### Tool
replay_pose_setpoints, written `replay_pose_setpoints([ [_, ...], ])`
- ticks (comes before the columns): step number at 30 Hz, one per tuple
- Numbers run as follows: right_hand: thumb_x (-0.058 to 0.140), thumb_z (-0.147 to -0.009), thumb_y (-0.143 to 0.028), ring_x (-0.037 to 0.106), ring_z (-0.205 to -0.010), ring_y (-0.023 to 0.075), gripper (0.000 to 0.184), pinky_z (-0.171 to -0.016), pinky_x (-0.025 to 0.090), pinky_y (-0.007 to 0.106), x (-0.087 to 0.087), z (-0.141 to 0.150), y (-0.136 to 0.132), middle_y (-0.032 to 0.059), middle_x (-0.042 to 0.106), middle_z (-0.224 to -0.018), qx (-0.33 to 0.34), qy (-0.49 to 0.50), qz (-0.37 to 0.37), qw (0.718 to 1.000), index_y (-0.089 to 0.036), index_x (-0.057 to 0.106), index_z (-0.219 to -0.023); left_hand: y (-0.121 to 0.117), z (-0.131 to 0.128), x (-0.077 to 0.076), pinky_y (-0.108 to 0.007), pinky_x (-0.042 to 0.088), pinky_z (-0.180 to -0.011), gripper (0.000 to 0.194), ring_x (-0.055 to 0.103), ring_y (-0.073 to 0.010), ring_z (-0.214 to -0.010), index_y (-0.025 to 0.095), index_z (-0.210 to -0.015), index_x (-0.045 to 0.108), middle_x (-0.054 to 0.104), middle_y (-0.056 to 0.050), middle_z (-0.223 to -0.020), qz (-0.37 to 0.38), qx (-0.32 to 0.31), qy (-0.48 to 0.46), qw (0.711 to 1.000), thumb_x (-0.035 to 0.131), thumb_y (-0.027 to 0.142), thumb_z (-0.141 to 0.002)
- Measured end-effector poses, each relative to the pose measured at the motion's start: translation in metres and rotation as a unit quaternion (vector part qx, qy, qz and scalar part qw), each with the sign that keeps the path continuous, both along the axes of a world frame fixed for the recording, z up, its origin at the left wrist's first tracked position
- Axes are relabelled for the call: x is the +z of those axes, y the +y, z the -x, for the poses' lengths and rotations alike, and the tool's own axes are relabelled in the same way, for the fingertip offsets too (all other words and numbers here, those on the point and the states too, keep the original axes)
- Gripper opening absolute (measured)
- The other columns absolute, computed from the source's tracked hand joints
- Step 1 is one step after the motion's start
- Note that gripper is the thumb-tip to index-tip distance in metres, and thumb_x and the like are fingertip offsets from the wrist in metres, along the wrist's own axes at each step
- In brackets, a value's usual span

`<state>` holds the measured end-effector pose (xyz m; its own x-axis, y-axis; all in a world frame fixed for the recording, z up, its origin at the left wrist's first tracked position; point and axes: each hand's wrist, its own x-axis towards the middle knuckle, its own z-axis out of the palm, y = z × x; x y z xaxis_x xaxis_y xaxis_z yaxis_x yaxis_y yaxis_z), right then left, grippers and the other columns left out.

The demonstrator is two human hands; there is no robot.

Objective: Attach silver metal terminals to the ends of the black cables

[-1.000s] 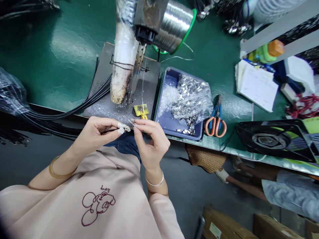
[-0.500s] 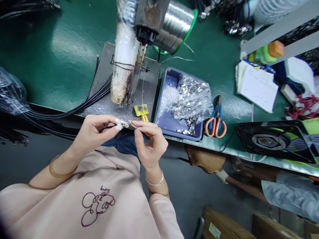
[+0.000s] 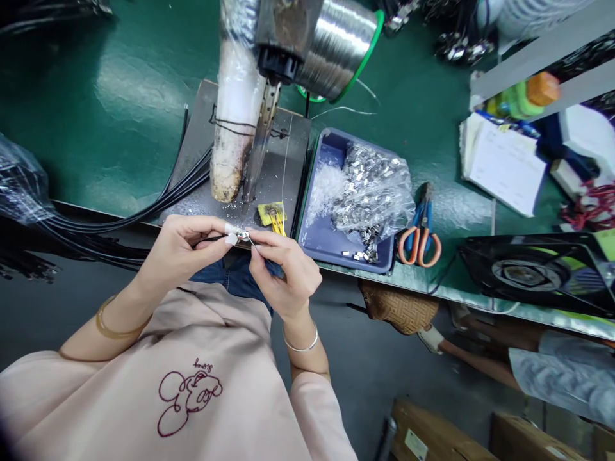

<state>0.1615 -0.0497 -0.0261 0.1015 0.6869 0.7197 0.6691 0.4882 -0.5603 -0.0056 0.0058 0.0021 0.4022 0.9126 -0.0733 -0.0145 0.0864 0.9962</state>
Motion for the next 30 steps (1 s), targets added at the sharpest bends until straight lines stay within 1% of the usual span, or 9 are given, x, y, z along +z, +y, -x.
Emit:
replay_pose_setpoints([
  [4, 0.073, -0.088, -0.008, 0.081, -0.087, 0.0187, 0.02, -0.077, 0.066, 0.032, -0.001, 0.0, 0.002, 0.0008, 0.083, -0.099, -0.002, -0.015, -0.003, 1.0, -0.026, 0.065, -0.093, 0.003, -0.002, 0.002, -0.02, 0.019, -0.044, 0.013, 0.023, -0.0047, -0.048, 0.012, -0.073, 0.079, 0.041, 0.006, -0.049, 0.005, 0.009, -0.001, 1.0, 0.07, 0.021, -0.077],
  [6, 0.073, -0.088, -0.008, 0.081, -0.087, 0.0182, 0.021, -0.076, 0.066, 0.032, -0.001, 0.0, 0.003, 0.001, 0.083, -0.1, 0.0, -0.012, -0.002, 1.0, -0.026, 0.063, -0.092, 0.004, -0.003, 0.004, -0.019, 0.018, -0.042, 0.013, 0.024, -0.0041, -0.047, 0.012, -0.073, 0.079, 0.045, 0.005, -0.051, 0.014, 0.015, -0.003, 1.0, 0.069, 0.02, -0.076],
  [10, 0.071, -0.088, -0.007, 0.08, -0.086, 0.0176, 0.021, -0.074, 0.067, 0.03, -0.002, 0.001, 0.005, 0.0021, 0.082, -0.102, 0.009, 0.004, 0.001, 1.0, -0.025, 0.062, -0.092, 0.007, -0.005, 0.007, -0.017, 0.018, -0.041, 0.012, 0.03, -0.0039, -0.048, 0.011, -0.072, 0.077, 0.055, 0.002, -0.057, 0.023, 0.018, -0.006, 1.0, 0.069, 0.02, -0.074],
  [13, 0.07, -0.089, -0.008, 0.08, -0.086, 0.0182, 0.021, -0.074, 0.068, 0.031, -0.002, 0.001, 0.006, 0.0016, 0.082, -0.102, 0.008, 0.0, 0.001, 1.0, -0.026, 0.061, -0.093, 0.008, -0.005, 0.008, -0.017, 0.019, -0.042, 0.01, 0.032, -0.0039, -0.049, 0.012, -0.072, 0.075, 0.059, 0.001, -0.061, 0.029, 0.015, -0.008, 0.999, 0.07, 0.02, -0.073],
  [15, 0.07, -0.09, -0.008, 0.08, -0.087, 0.0187, 0.02, -0.073, 0.068, 0.032, -0.002, 0.0, 0.007, 0.0015, 0.082, -0.102, 0.01, 0.001, 0.002, 1.0, -0.026, 0.061, -0.092, 0.009, -0.006, 0.008, -0.018, 0.02, -0.042, 0.009, 0.03, -0.0038, -0.049, 0.013, -0.071, 0.073, 0.056, 0.003, -0.06, 0.029, 0.009, -0.015, 0.999, 0.071, 0.02, -0.074],
  [17, 0.071, -0.089, -0.008, 0.08, -0.089, 0.0189, 0.02, -0.073, 0.068, 0.032, -0.002, 0.0, 0.008, 0.0016, 0.082, -0.102, 0.012, 0.004, 0.003, 1.0, -0.026, 0.062, -0.092, 0.01, -0.006, 0.006, -0.02, 0.02, -0.042, 0.007, 0.026, -0.0036, -0.047, 0.013, -0.071, 0.072, 0.05, 0.006, -0.057, 0.027, 0.005, -0.021, 0.999, 0.072, 0.02, -0.075],
  [23, 0.07, -0.09, -0.007, 0.08, -0.093, 0.0187, 0.019, -0.077, 0.069, 0.033, -0.001, 0.001, 0.01, 0.0031, 0.08, -0.104, 0.025, 0.025, 0.026, 0.999, -0.025, 0.063, -0.092, 0.012, -0.006, 0.006, -0.021, 0.017, -0.042, 0.007, 0.019, -0.004, -0.046, 0.014, -0.072, 0.069, 0.035, 0.01, -0.053, 0.022, 0.006, -0.019, 1.0, 0.071, 0.02, -0.076],
  [27, 0.07, -0.09, -0.008, 0.08, -0.092, 0.0185, 0.018, -0.076, 0.069, 0.033, -0.001, 0.001, 0.011, 0.0033, 0.08, -0.104, 0.024, 0.023, 0.025, 0.999, -0.024, 0.062, -0.092, 0.013, -0.007, 0.008, -0.02, 0.015, -0.041, 0.007, 0.017, -0.004, -0.045, 0.015, -0.074, 0.066, 0.032, 0.01, -0.052, 0.021, 0.0, -0.019, 1.0, 0.066, 0.02, -0.078],
  [30, 0.069, -0.091, -0.01, 0.08, -0.091, 0.0189, 0.017, -0.074, 0.069, 0.034, 0.0, 0.001, 0.011, 0.0035, 0.08, -0.103, 0.021, 0.018, 0.023, 0.999, -0.025, 0.062, -0.092, 0.013, -0.008, 0.008, -0.02, 0.015, -0.041, 0.006, 0.017, -0.0042, -0.046, 0.015, -0.074, 0.065, 0.03, 0.01, -0.052, 0.013, 0.002, -0.015, 1.0, 0.067, 0.02, -0.078],
])
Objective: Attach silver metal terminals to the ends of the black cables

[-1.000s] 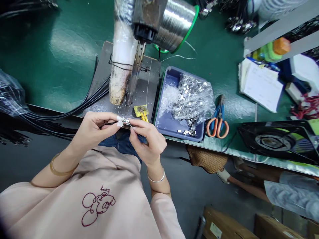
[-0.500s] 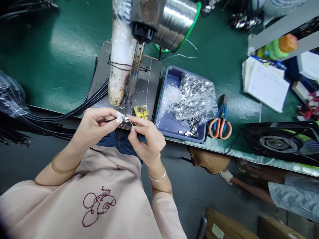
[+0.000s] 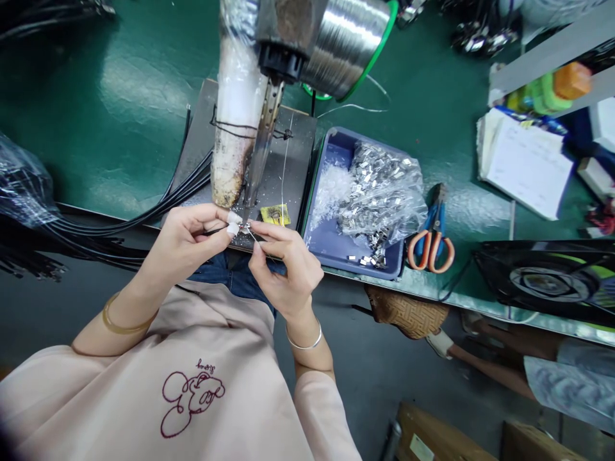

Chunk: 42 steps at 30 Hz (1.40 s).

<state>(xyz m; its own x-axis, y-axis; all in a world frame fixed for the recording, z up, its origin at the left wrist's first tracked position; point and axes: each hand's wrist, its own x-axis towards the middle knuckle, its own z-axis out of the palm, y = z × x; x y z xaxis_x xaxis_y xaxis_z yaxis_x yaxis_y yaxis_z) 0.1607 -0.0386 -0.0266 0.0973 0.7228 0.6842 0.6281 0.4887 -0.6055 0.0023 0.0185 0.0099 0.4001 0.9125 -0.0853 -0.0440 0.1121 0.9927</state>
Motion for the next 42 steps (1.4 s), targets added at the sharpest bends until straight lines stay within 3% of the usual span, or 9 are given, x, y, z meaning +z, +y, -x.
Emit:
replay_pose_setpoints([
  [17, 0.072, -0.086, -0.005, 0.08, -0.089, 0.0181, 0.021, -0.076, 0.068, 0.031, 0.013, 0.001, 0.0, 0.0027, 0.081, -0.103, -0.011, -0.032, -0.004, 0.999, -0.024, 0.063, -0.09, -0.002, 0.002, -0.002, -0.018, 0.012, -0.041, 0.006, 0.016, -0.0033, -0.047, 0.014, -0.074, 0.065, 0.029, 0.011, -0.054, -0.023, 0.008, -0.009, 1.0, 0.066, 0.017, -0.079],
  [23, 0.071, -0.086, -0.004, 0.079, -0.088, 0.0163, 0.022, -0.077, 0.068, 0.028, 0.011, 0.0, -0.002, 0.0041, 0.081, -0.103, 0.014, -0.031, 0.007, 0.999, -0.023, 0.06, -0.088, -0.003, 0.007, -0.003, -0.017, 0.015, -0.041, 0.01, 0.023, -0.0034, -0.048, 0.011, -0.075, 0.072, 0.04, 0.007, -0.055, -0.04, -0.001, 0.021, 0.999, 0.065, 0.017, -0.08],
  [42, 0.073, -0.087, -0.005, 0.079, -0.091, 0.017, 0.02, -0.079, 0.066, 0.031, 0.014, 0.002, 0.001, 0.003, 0.081, -0.1, -0.023, -0.049, -0.005, 0.999, -0.023, 0.064, -0.091, -0.005, 0.004, 0.0, -0.017, 0.019, -0.04, 0.014, 0.025, -0.0032, -0.047, 0.01, -0.078, 0.078, 0.048, 0.006, -0.054, -0.106, 0.035, 0.044, 0.993, 0.065, 0.015, -0.08],
])
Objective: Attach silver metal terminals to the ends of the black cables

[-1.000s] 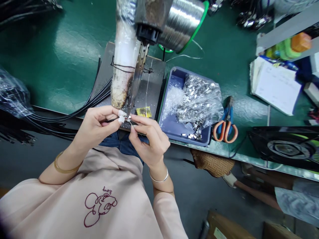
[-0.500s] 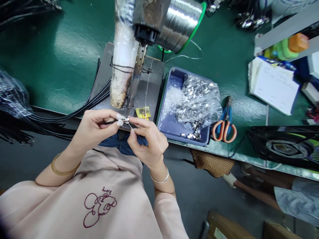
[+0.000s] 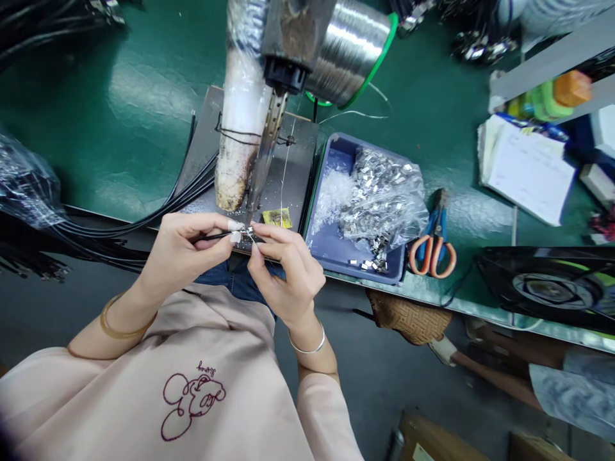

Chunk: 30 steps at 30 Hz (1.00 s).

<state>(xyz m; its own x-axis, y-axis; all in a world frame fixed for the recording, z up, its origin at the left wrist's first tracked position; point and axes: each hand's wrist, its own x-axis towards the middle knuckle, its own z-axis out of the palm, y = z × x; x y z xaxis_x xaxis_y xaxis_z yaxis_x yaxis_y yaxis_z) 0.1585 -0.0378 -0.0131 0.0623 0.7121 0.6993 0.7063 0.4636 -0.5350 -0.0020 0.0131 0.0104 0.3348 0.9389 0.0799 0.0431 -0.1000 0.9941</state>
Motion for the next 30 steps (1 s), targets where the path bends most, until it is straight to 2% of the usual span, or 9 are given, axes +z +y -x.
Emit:
replay_pose_setpoints([
  [16, 0.071, -0.086, -0.004, 0.079, -0.09, 0.0172, 0.022, -0.078, 0.068, 0.03, 0.0052, 0.0, 0.0013, 0.0028, 0.081, -0.101, 0.023, 0.008, 0.004, 1.0, -0.024, 0.06, -0.089, 0.0014, 0.0004, 0.004, -0.02, 0.014, -0.041, 0.011, 0.02, -0.004, -0.046, 0.012, -0.072, 0.072, 0.031, 0.01, -0.051, 0.008, -0.011, 0.008, 1.0, 0.065, 0.016, -0.08],
  [23, 0.07, -0.088, -0.006, 0.08, -0.088, 0.0176, 0.021, -0.075, 0.068, 0.031, 0.0024, -0.0018, -0.0001, 0.0022, 0.081, -0.1, 0.02, -0.003, 0.015, 1.0, -0.025, 0.061, -0.089, 0.0002, 0.0029, 0.0022, -0.019, 0.016, -0.042, 0.01, 0.022, -0.0043, -0.048, 0.013, -0.074, 0.072, 0.038, 0.008, -0.053, 0.03, -0.022, 0.027, 0.999, 0.067, 0.019, -0.08],
  [30, 0.071, -0.089, -0.007, 0.079, -0.087, 0.0178, 0.019, -0.077, 0.066, 0.032, 0.0013, -0.0019, 0.0006, 0.002, 0.081, -0.098, 0.007, -0.01, 0.012, 1.0, -0.024, 0.063, -0.091, -0.0001, -0.0001, 0.0051, -0.019, 0.019, -0.042, 0.011, 0.023, -0.0049, -0.048, 0.013, -0.074, 0.074, 0.038, 0.008, -0.051, -0.003, -0.005, 0.036, 0.999, 0.065, 0.015, -0.079],
])
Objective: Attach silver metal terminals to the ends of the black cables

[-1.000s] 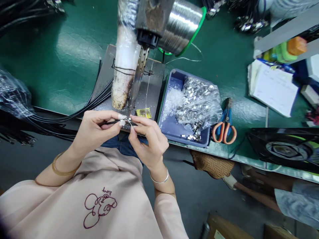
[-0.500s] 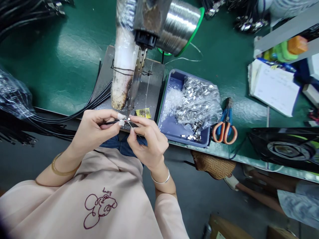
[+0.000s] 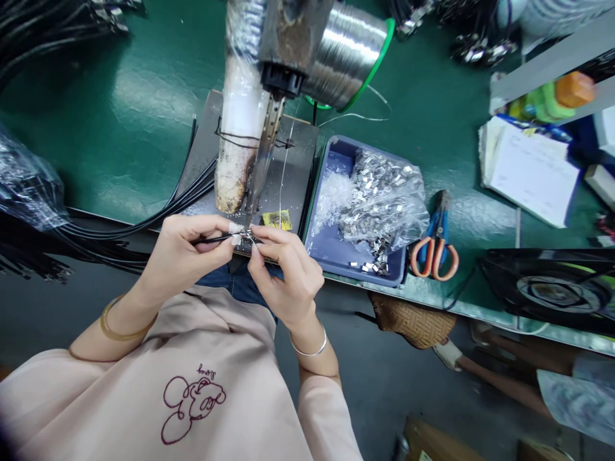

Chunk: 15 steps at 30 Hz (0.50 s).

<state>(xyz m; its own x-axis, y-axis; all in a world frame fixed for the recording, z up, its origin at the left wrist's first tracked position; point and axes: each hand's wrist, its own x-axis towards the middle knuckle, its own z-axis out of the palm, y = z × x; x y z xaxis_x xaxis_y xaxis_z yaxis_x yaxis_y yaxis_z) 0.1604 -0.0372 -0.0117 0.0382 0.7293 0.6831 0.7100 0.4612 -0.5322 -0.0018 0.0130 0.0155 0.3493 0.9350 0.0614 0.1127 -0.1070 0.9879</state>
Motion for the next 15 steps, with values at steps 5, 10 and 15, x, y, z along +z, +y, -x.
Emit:
replay_pose_setpoints([
  [5, 0.072, -0.088, -0.007, 0.079, -0.089, 0.0165, 0.019, -0.078, 0.066, 0.03, 0.0007, 0.0019, -0.0001, 0.0021, 0.081, -0.099, -0.002, 0.009, -0.001, 1.0, -0.023, 0.062, -0.09, 0.0009, -0.0009, -0.0012, -0.018, 0.018, -0.041, 0.013, 0.023, -0.0041, -0.048, 0.012, -0.073, 0.073, 0.041, 0.008, -0.052, -0.018, 0.004, -0.007, 1.0, 0.062, 0.014, -0.079],
  [10, 0.071, -0.089, -0.008, 0.08, -0.088, 0.0177, 0.018, -0.077, 0.067, 0.032, -0.0001, 0.0021, -0.0001, 0.0024, 0.081, -0.098, -0.005, 0.013, 0.005, 1.0, -0.024, 0.062, -0.089, -0.0006, 0.0005, -0.0027, -0.017, 0.022, -0.042, 0.014, 0.026, -0.004, -0.048, 0.012, -0.073, 0.074, 0.048, 0.006, -0.054, -0.016, 0.001, 0.004, 1.0, 0.065, 0.018, -0.081],
  [15, 0.072, -0.089, -0.008, 0.079, -0.086, 0.0174, 0.018, -0.077, 0.066, 0.031, -0.0012, 0.0011, 0.0015, 0.0019, 0.081, -0.095, -0.005, 0.007, -0.009, 1.0, -0.024, 0.064, -0.091, -0.0028, 0.0017, -0.0037, -0.016, 0.028, -0.043, 0.015, 0.038, -0.005, -0.048, 0.013, -0.077, 0.079, 0.059, 0.003, -0.056, -0.041, 0.001, 0.009, 0.999, 0.065, 0.013, -0.081],
])
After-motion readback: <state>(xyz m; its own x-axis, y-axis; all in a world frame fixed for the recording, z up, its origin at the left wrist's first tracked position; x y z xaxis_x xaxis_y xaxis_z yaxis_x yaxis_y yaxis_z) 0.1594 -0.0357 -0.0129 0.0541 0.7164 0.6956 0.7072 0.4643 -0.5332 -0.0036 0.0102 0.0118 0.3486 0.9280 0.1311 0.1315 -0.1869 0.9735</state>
